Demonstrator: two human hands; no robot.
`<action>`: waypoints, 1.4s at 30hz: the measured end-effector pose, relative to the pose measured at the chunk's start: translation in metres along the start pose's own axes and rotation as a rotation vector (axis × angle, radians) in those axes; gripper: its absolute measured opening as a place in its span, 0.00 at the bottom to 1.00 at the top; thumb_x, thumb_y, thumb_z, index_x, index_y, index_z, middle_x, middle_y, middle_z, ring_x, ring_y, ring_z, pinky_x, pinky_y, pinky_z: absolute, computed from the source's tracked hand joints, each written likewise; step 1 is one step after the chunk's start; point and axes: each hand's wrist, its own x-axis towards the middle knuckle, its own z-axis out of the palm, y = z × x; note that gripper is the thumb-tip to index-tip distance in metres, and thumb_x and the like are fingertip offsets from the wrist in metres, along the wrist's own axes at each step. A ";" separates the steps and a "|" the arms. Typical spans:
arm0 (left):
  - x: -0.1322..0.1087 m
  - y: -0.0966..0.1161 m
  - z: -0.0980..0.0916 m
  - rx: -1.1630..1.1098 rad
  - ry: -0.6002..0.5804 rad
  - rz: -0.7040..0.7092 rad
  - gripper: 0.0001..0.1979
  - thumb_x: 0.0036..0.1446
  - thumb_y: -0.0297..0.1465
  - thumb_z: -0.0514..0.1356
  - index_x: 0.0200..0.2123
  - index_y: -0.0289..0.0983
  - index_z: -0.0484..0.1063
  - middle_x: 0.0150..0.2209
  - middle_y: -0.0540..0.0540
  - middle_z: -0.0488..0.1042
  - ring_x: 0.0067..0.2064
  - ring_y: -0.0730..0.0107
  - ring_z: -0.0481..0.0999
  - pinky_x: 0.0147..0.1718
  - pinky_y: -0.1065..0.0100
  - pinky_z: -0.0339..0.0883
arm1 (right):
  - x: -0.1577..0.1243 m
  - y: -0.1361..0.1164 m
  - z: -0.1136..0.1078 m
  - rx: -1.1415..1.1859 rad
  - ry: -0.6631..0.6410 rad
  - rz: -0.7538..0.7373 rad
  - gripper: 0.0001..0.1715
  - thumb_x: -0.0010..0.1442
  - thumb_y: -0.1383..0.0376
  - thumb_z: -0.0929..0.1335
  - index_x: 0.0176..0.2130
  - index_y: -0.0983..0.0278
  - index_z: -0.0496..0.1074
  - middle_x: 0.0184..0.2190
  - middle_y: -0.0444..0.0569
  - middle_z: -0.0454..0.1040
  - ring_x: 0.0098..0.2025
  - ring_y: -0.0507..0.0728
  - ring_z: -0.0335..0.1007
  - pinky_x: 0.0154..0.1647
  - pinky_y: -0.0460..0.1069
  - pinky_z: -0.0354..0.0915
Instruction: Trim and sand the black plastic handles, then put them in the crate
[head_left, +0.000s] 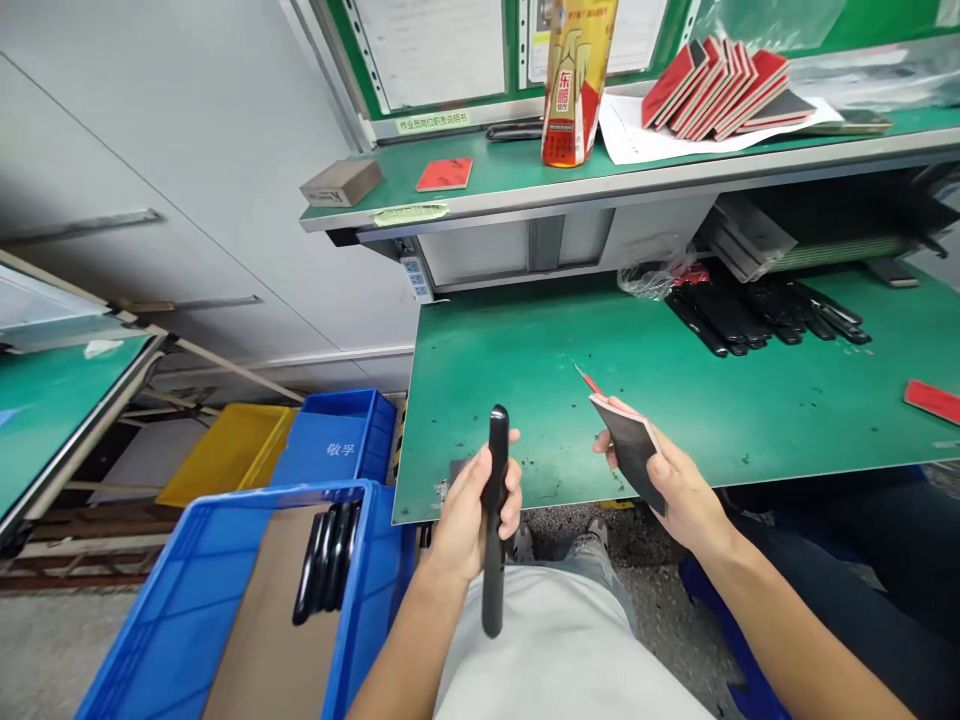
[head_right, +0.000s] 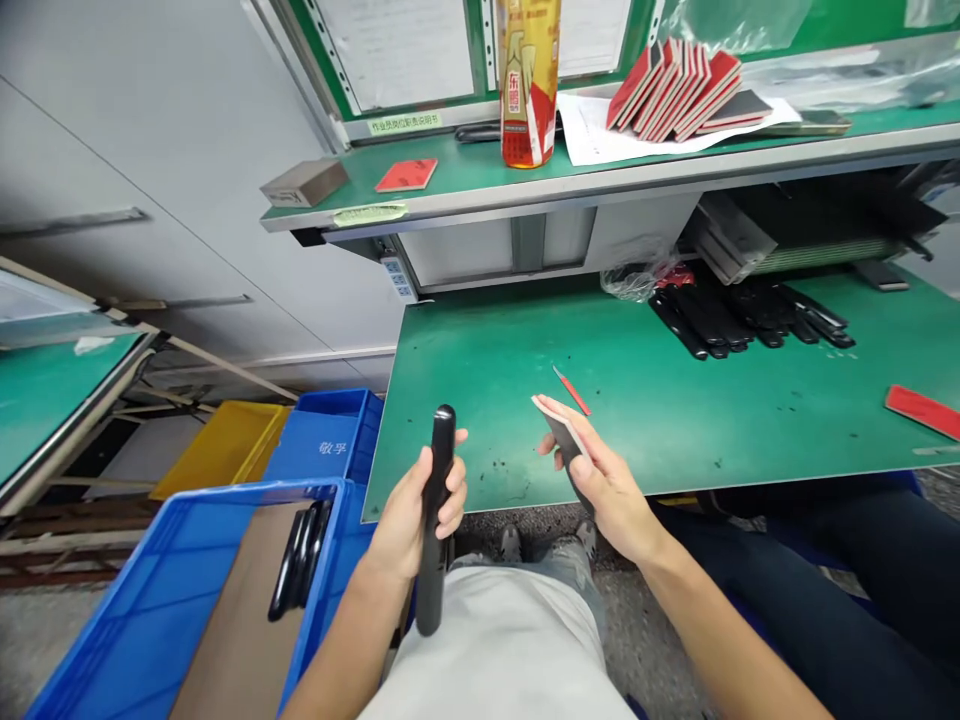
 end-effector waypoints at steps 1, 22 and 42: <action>-0.002 0.000 -0.004 0.009 -0.023 0.011 0.25 0.66 0.48 0.64 0.58 0.39 0.72 0.31 0.54 0.71 0.19 0.82 0.68 0.15 0.80 0.61 | 0.002 -0.004 0.003 -0.072 -0.018 -0.068 0.37 0.71 0.41 0.62 0.71 0.50 0.63 0.69 0.51 0.66 0.51 0.60 0.71 0.51 0.56 0.68; -0.061 0.031 -0.021 0.612 -0.415 0.299 0.30 0.51 0.50 0.74 0.50 0.36 0.82 0.26 0.47 0.73 0.25 0.75 0.66 0.26 0.71 0.63 | 0.059 -0.047 0.036 -0.777 -0.343 -0.264 0.21 0.77 0.56 0.60 0.61 0.50 0.75 0.65 0.45 0.74 0.58 0.61 0.72 0.59 0.63 0.63; -0.027 0.043 0.016 -0.064 0.122 0.055 0.22 0.64 0.32 0.69 0.60 0.44 0.76 0.25 0.54 0.70 0.23 0.80 0.66 0.21 0.82 0.64 | 0.049 -0.067 0.040 -0.555 -0.236 -0.660 0.30 0.76 0.53 0.60 0.72 0.49 0.59 0.72 0.48 0.64 0.68 0.65 0.66 0.66 0.65 0.64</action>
